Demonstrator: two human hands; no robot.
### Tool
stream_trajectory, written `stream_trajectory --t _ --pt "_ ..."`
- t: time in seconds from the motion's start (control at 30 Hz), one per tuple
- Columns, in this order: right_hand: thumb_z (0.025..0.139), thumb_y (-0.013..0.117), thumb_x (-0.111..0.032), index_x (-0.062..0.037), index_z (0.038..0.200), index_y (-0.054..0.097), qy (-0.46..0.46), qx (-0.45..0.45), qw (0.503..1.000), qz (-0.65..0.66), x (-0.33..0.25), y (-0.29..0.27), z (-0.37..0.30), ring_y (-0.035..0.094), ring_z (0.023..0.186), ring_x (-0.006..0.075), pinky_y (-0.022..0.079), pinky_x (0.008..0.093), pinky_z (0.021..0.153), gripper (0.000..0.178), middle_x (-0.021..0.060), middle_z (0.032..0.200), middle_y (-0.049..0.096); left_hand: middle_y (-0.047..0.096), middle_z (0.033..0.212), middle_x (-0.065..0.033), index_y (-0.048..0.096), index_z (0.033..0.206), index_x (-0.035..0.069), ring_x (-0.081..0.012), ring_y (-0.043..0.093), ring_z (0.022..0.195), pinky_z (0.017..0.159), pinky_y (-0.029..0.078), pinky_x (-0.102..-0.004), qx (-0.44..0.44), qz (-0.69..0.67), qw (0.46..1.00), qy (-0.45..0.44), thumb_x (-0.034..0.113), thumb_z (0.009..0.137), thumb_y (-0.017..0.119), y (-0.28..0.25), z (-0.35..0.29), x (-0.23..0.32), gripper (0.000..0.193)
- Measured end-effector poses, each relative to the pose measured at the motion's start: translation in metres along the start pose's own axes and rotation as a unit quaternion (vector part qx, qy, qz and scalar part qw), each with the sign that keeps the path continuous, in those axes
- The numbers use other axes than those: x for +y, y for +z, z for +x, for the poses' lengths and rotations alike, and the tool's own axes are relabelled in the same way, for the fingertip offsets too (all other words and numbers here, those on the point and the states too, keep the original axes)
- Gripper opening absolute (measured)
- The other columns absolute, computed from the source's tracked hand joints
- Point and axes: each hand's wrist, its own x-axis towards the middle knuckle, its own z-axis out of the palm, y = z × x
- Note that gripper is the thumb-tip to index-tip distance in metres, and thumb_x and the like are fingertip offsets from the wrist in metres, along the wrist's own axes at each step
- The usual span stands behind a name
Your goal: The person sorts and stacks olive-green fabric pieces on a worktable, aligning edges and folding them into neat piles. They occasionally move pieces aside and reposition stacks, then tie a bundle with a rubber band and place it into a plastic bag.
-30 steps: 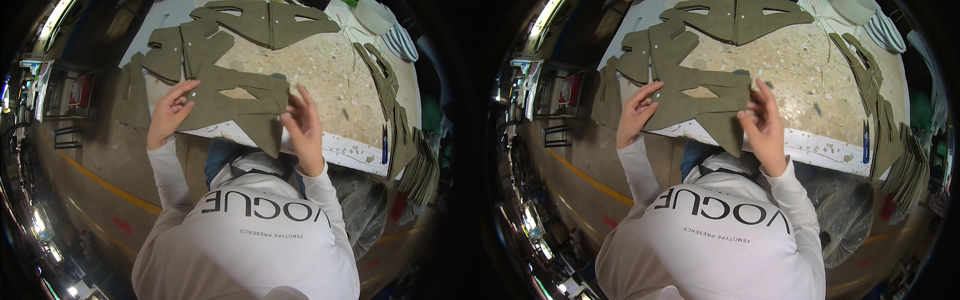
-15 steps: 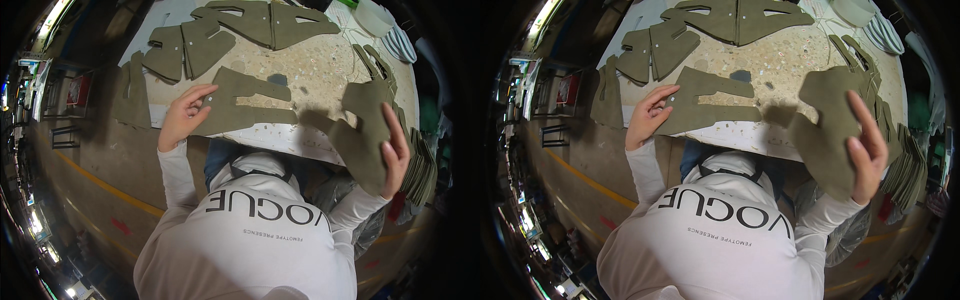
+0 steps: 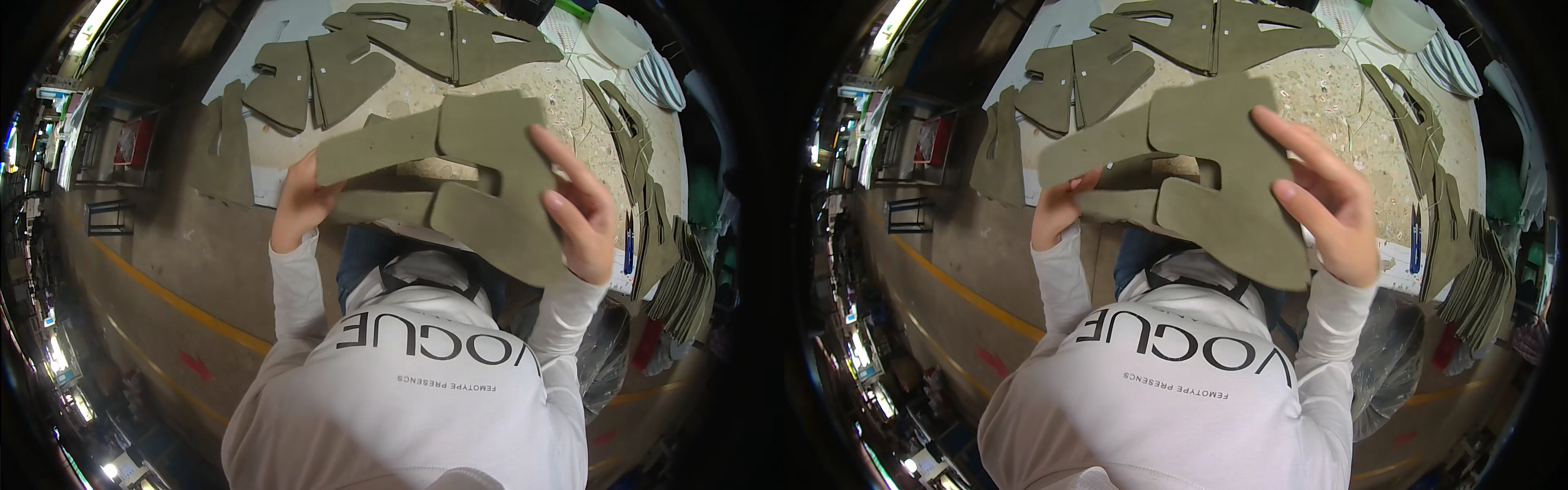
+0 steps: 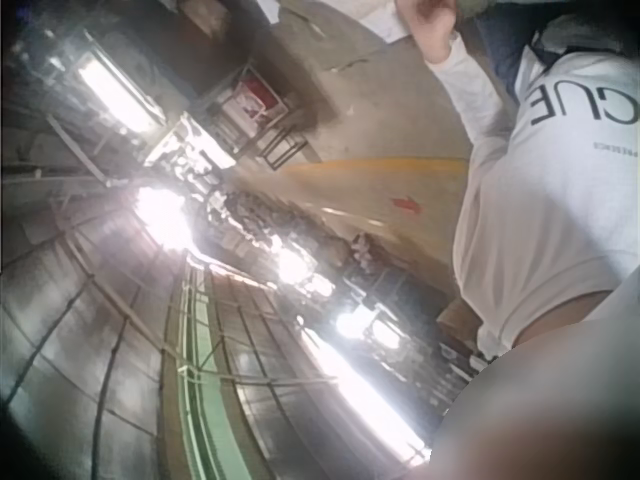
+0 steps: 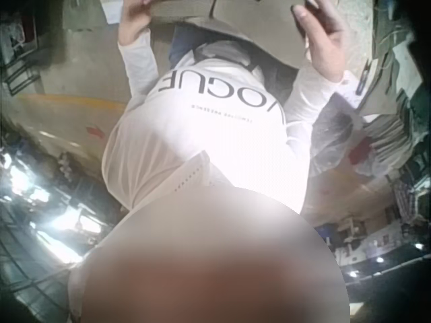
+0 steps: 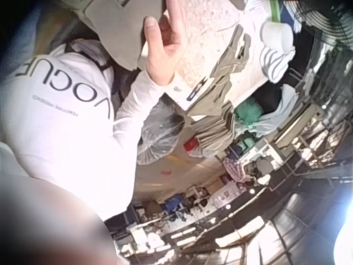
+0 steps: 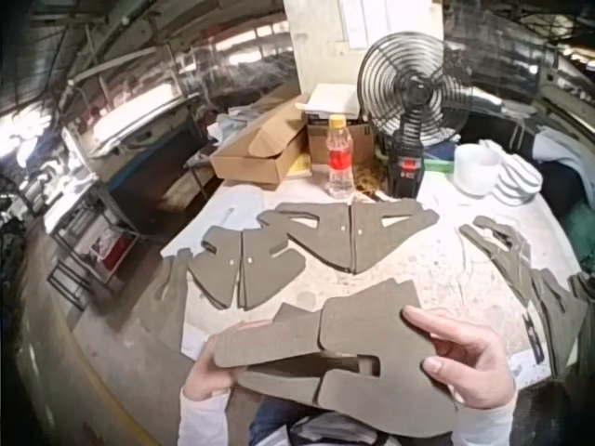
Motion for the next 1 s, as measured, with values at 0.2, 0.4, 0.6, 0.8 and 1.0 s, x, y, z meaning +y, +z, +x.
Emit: stream_trajectory --t 0.2,0.4,0.6,0.8,1.0 --pt "0.091 0.05 0.009 0.0015 0.14 0.052 0.095 0.007 0.993 -0.071 0.077 -0.016 0.011 0.054 0.121 0.0165 0.041 0.0269 0.103 0.049 0.01 0.135 0.053 0.064 0.122 -0.011 0.059 0.133 0.005 -0.0079 0.063 0.089 0.079 0.05 -0.0221 -0.019 -0.172 0.979 -0.107 -0.005 0.09 0.055 0.003 0.002 -0.002 0.045" --pt "0.092 0.051 0.008 -0.0006 0.14 0.052 0.07 0.035 0.99 -0.12 0.091 -0.034 0.001 0.054 0.121 0.0159 0.04 0.0259 0.103 0.049 0.009 0.133 0.055 0.059 0.13 -0.0088 0.059 0.133 0.005 -0.0088 0.06 0.102 0.085 0.048 -0.0225 -0.057 -0.117 0.991 -0.033 -0.005 0.089 0.057 0.0 0.012 0.012 0.046" --pt "0.097 0.057 -0.004 -0.0021 0.141 0.053 0.146 0.237 0.941 -0.193 0.078 -0.047 -0.021 0.059 0.103 0.0106 0.044 0.0215 0.091 0.044 0.0025 0.109 0.064 0.056 0.137 -0.0141 0.055 0.133 -0.007 -0.0197 0.05 0.128 0.11 0.034 -0.0309 0.058 -0.221 0.974 -0.01 -0.002 0.086 0.054 -0.06 -0.003 0.051 0.047" --pt "0.092 0.062 -0.008 -0.0045 0.131 0.061 0.039 0.181 0.871 -0.455 0.078 -0.035 -0.039 0.045 0.062 0.0139 0.039 0.0282 0.058 0.04 0.0084 0.076 0.054 0.055 0.136 -0.0158 0.053 0.135 -0.008 -0.0217 0.053 0.127 0.105 0.04 -0.0293 -0.057 -0.217 0.973 0.055 -0.001 0.085 0.052 -0.052 0.023 0.095 0.051" --pt "0.088 0.064 -0.005 -0.0002 0.124 0.063 0.052 0.228 0.886 -0.401 0.081 -0.029 -0.038 0.056 0.063 0.026 0.046 0.034 0.062 0.036 0.0154 0.079 0.058 0.051 0.137 -0.0082 0.054 0.138 -0.002 -0.003 0.044 0.079 0.07 0.042 -0.0145 -0.155 -0.28 0.944 0.08 -0.005 0.084 0.057 -0.001 0.04 0.114 0.054"
